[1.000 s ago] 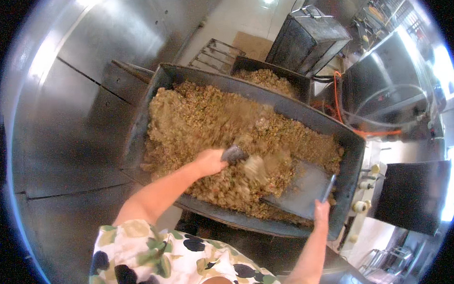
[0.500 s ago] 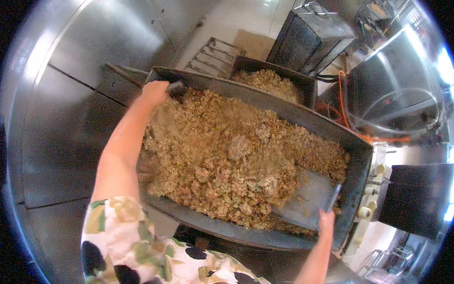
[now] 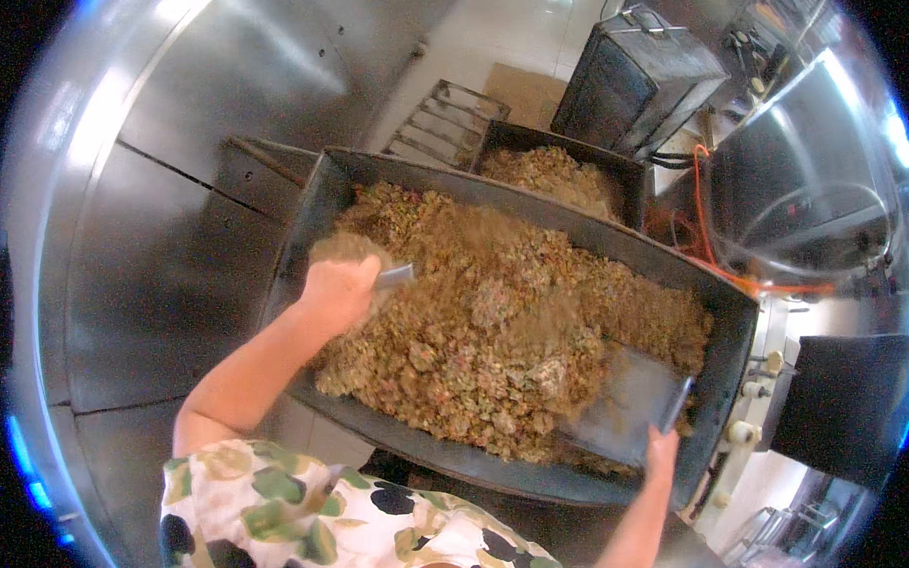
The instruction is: The person kneads a large mass of dough on a table, cuts a portion with a scraper, and places it on a scale. They then scoop a granular mixture from a bin into a machine hopper using a metal scoop and their hands.
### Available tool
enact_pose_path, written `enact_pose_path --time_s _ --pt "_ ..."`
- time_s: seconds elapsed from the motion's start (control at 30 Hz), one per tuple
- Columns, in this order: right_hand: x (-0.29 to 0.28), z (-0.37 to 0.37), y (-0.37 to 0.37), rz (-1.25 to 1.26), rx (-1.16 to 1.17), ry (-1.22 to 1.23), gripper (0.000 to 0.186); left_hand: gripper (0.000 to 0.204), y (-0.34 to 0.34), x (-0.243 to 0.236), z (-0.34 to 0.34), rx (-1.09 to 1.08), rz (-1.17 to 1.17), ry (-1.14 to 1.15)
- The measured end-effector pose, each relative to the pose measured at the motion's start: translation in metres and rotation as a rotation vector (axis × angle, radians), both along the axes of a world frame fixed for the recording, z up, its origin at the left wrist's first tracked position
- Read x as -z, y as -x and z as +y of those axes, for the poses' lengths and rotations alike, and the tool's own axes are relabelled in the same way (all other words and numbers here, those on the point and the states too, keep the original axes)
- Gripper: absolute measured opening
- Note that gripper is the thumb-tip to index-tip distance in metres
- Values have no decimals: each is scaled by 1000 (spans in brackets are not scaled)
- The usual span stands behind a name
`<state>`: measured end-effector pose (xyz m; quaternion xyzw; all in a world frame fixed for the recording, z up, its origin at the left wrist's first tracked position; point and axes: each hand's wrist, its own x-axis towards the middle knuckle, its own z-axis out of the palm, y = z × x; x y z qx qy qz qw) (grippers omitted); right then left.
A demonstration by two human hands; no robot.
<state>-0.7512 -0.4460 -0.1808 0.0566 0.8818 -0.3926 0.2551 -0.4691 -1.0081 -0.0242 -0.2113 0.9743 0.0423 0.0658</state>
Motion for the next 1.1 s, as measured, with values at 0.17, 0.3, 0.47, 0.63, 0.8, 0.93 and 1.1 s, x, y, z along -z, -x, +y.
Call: enact_pose_path --time_s 0.17,0.3,0.47,0.63,0.8,0.93,1.1 --pt "1 12 -4 22 10 -128 47 15 -4 -16 -52 -431 115 102" --pt "-27 -22 -1 -95 -45 -122 50 19 -62 89 -105 -707 75 -212" --pt "-20 -7 -7 -57 -11 -17 47 20 -47 86 -82 -856 77 -602" --pt "-21 -14 -5 -47 -17 -88 39 20 -11 76 40 -1067 55 -976" --pt "-17 -23 -13 480 -84 -646 48 24 27 114 100 -889 294 -976" --pt "-75 -126 -52 630 -235 43 44 22 16 131 82 -861 303 -976" --pt "-87 -278 -113 -199 -434 515 64 28 32 106 93 -933 270 -985"
